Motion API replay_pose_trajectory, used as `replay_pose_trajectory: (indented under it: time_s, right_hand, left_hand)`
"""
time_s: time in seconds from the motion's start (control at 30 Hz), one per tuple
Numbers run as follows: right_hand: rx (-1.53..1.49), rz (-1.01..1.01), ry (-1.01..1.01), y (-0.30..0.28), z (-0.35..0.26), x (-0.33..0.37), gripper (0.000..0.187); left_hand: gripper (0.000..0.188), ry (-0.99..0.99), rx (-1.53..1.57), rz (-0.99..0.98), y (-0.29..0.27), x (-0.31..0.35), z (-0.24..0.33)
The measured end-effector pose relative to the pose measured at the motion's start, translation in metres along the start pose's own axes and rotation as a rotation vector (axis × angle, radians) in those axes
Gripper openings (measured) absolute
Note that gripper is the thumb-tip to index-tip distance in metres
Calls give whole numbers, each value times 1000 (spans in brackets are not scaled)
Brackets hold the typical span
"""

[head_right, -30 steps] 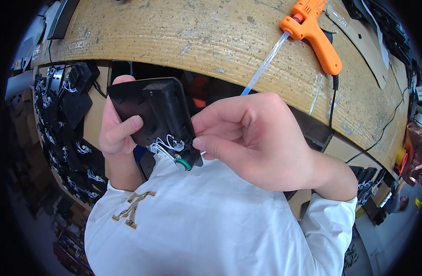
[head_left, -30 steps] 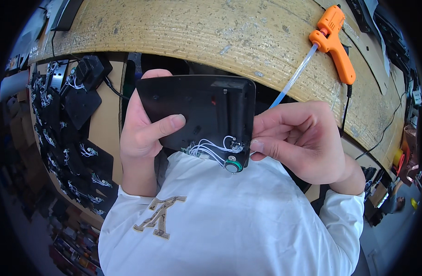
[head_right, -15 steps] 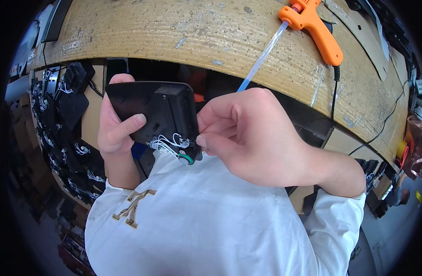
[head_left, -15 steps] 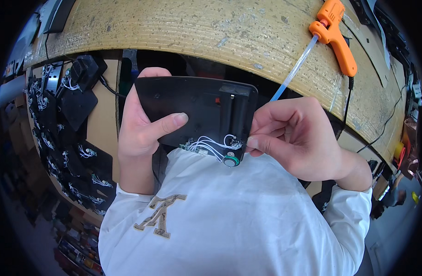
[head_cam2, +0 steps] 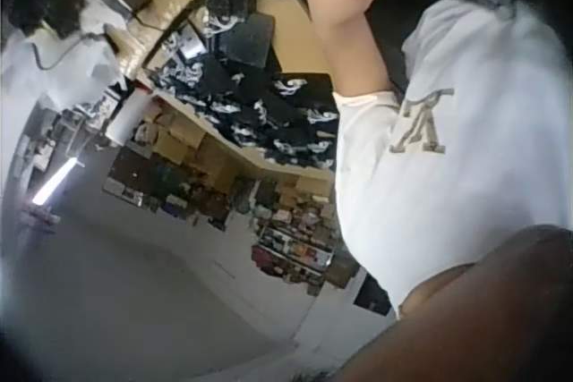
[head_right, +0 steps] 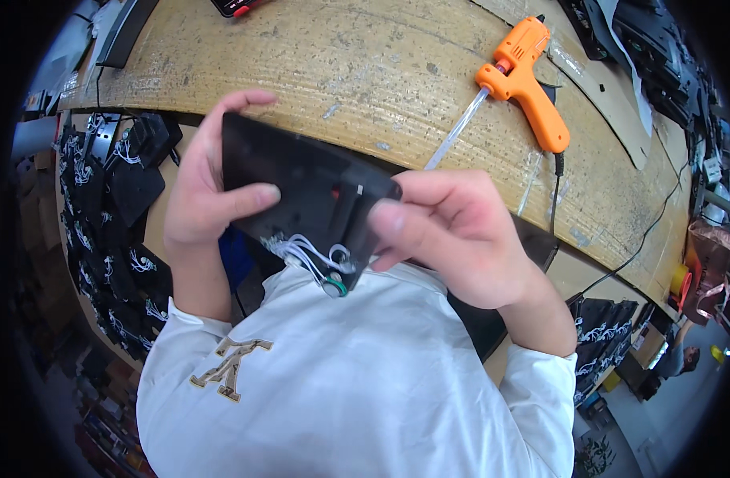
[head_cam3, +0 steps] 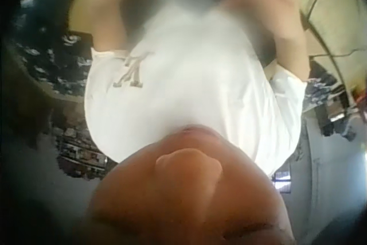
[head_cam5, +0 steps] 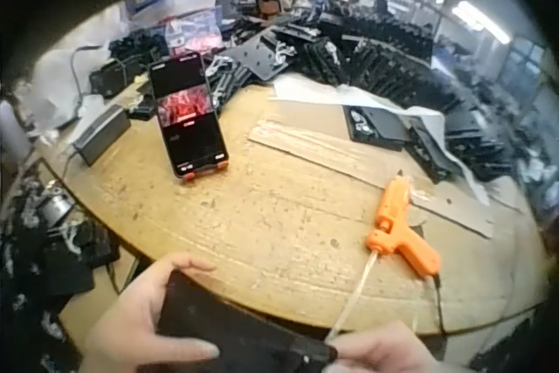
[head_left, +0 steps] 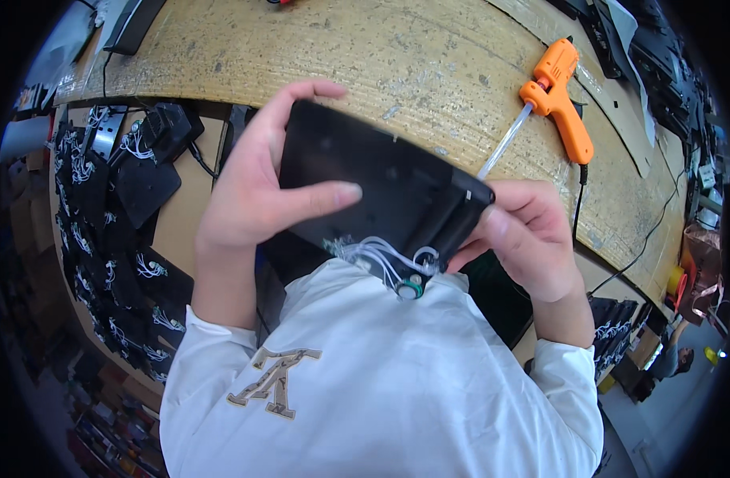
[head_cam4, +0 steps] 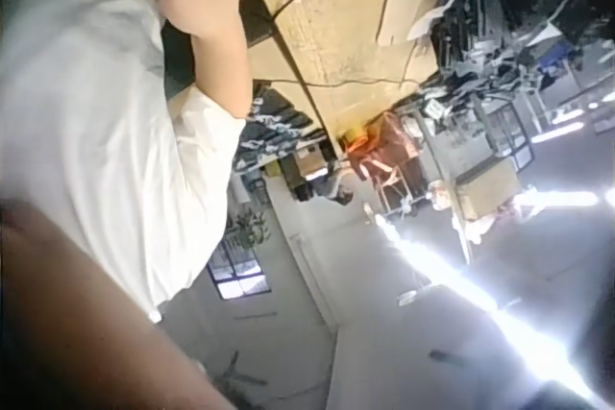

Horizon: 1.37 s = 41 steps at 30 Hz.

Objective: The person uses an orange hot glue gun to apply adhesive to the internal components of a black electronic device. They repeatedly pick up the device, apply glue to specific areas near the wires and circuit board, and place it back on the table.

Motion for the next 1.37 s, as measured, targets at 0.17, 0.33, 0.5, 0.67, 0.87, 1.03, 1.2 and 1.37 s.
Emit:
replay_pose_trajectory:
  time_s: [0.17, 0.33, 0.5, 0.67, 0.87, 1.03, 1.2, 1.37]
  right_hand:
    - [60, 15, -65, 0, -9, -1, 29]
    - [-106, 51, -259, -1, -7, -4, 32]
    - [-311, 70, -468, -8, -20, -13, 37]
    - [-414, 115, -462, -16, -7, -20, 41]
    - [-478, 128, -434, -15, 11, -19, 41]
    - [-495, 151, -425, -14, 15, -18, 42]
    - [-505, 140, -437, -12, 15, -21, 42]
    - [-492, 129, -445, -10, 17, -20, 42]
  left_hand:
    - [81, 252, -457, -63, 2, -13, 43]
    - [71, 271, -567, 314, -33, -11, 84]
    - [62, 542, -286, 891, -62, 51, 65]
    - [80, 538, -299, 492, 12, 59, 17]
    - [56, 663, -617, 437, 35, 42, 30]
    - [51, 727, -368, 546, 24, 39, 23]
    - [53, 642, -318, 461, 25, 36, 24]
    - [55, 602, -346, 367, 29, 39, 24]
Point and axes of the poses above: each hand's wrist, its own x-axis away from the middle knuckle, its own y-axis out of the palm, z = x × y, the point moved 9 cm from there along -x, towards the middle knuckle, and after that the axes turned 14 degrees about -x, right-handed, at the moved point
